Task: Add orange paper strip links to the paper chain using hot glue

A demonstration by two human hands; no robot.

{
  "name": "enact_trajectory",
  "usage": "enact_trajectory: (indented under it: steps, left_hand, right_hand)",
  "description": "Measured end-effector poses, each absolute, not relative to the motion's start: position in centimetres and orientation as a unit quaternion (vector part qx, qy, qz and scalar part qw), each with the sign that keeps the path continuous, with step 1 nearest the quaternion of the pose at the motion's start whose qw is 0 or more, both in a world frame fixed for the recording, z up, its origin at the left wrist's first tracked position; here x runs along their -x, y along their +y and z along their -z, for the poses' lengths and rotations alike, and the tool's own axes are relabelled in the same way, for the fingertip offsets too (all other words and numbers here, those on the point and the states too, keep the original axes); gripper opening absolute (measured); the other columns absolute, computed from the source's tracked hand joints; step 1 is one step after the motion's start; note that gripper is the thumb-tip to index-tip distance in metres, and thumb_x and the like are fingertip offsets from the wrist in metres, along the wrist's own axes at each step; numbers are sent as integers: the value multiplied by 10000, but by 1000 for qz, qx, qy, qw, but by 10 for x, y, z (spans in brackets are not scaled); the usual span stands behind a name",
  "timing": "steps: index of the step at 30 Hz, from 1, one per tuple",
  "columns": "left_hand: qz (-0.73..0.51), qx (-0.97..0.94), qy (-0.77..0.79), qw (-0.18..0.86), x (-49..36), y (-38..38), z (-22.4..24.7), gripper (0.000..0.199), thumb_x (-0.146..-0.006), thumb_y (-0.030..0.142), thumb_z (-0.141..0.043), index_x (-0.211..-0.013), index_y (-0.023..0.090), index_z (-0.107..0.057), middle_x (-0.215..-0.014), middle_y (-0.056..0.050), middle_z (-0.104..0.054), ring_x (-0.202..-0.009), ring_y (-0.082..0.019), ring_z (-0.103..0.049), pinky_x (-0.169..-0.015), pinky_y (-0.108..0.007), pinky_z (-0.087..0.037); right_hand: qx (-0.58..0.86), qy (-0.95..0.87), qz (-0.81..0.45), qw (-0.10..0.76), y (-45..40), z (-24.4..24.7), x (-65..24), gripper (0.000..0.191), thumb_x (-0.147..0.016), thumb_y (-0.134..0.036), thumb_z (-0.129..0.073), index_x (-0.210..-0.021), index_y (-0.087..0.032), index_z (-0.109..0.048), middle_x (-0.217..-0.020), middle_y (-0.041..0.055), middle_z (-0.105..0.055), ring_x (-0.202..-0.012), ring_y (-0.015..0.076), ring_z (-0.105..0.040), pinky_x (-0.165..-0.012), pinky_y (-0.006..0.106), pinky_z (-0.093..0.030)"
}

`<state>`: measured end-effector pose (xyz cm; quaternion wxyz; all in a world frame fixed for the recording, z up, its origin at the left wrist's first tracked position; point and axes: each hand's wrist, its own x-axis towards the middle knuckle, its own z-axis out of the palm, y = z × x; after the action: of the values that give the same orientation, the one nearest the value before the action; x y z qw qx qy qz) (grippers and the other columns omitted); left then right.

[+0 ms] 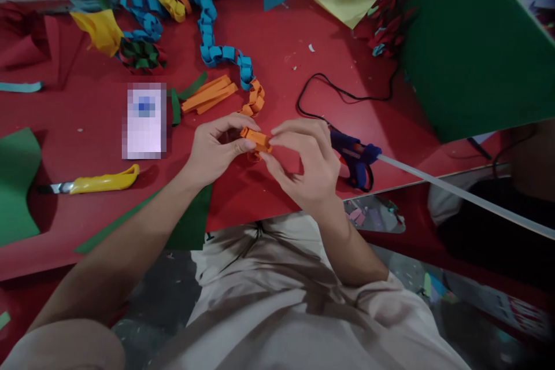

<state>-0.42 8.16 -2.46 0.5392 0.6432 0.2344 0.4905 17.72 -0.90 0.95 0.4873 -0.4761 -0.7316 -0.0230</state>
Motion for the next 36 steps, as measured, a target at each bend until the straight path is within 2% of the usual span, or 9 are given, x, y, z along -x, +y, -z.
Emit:
enact_trajectory:
  steps: [7,12,15,21,27,32,36]
  left_hand:
    - [-483,-629,251,555,2,79,20,377,-709,531,-917,-907,237,-789,-877,-28,-746,-774,-146,-702,-694,-270,-589]
    - [-509,-581,276,573,0,81,25,525,-617,521,-965,-965,235,-694,-871,-6,-756,-807,-151,-739,-694,-249,-602]
    - [-538,-583,290,535,-2,79,23,468,-631,482,-965,-876,216,-668,-856,-14,-761,-857,-173,-762,-718,-265,-615]
    - [-548,-637,307,448,-2,72,17,263,-710,370,-948,-851,231,-775,-856,-12,-779,-815,-162,-755,-770,-296,-635]
    - [-520,-691,309,395,2,72,15,148,-824,401,-863,-865,268,-810,-876,-20,-792,-851,-177,-749,-813,-320,-627]
    - [-488,-699,315,417,1,71,10,167,-852,404,-834,-810,246,-801,-862,-38,-777,-846,-184,-742,-820,-324,-616]
    - [-459,-680,313,479,-1,73,11,252,-787,421,-883,-784,203,-756,-835,-40,-757,-793,-175,-724,-751,-310,-610]
  right_hand:
    - [465,-734,25,494,-7,-10,-172,169,-930,-145,-706,-1044,-268,-687,-1023,43,-749,-967,219,-704,-876,417,-545]
    - [487,-701,27,521,-8,-9,-169,138,-929,-125,-700,-1000,-240,-721,-969,63,-752,-911,203,-710,-819,380,-557]
    - [498,-700,20,512,-9,-7,-169,121,-935,-129,-696,-977,-238,-727,-965,60,-753,-917,201,-708,-831,375,-551]
    - [505,-713,-3,486,-9,-4,-172,132,-959,-144,-668,-1021,-249,-719,-1008,54,-746,-971,208,-689,-879,381,-519]
    - [512,-725,-12,461,-9,-1,-178,117,-995,-185,-627,-1042,-258,-705,-1051,59,-731,-1009,218,-670,-900,392,-503]
    - [510,-729,-24,455,-7,-2,-181,146,-1026,-202,-576,-1029,-263,-709,-1067,59,-734,-1028,217,-666,-937,411,-501]
    - [500,-733,-25,460,-5,-1,-184,185,-1039,-193,-545,-989,-254,-712,-1069,61,-743,-1032,214,-676,-930,412,-519]
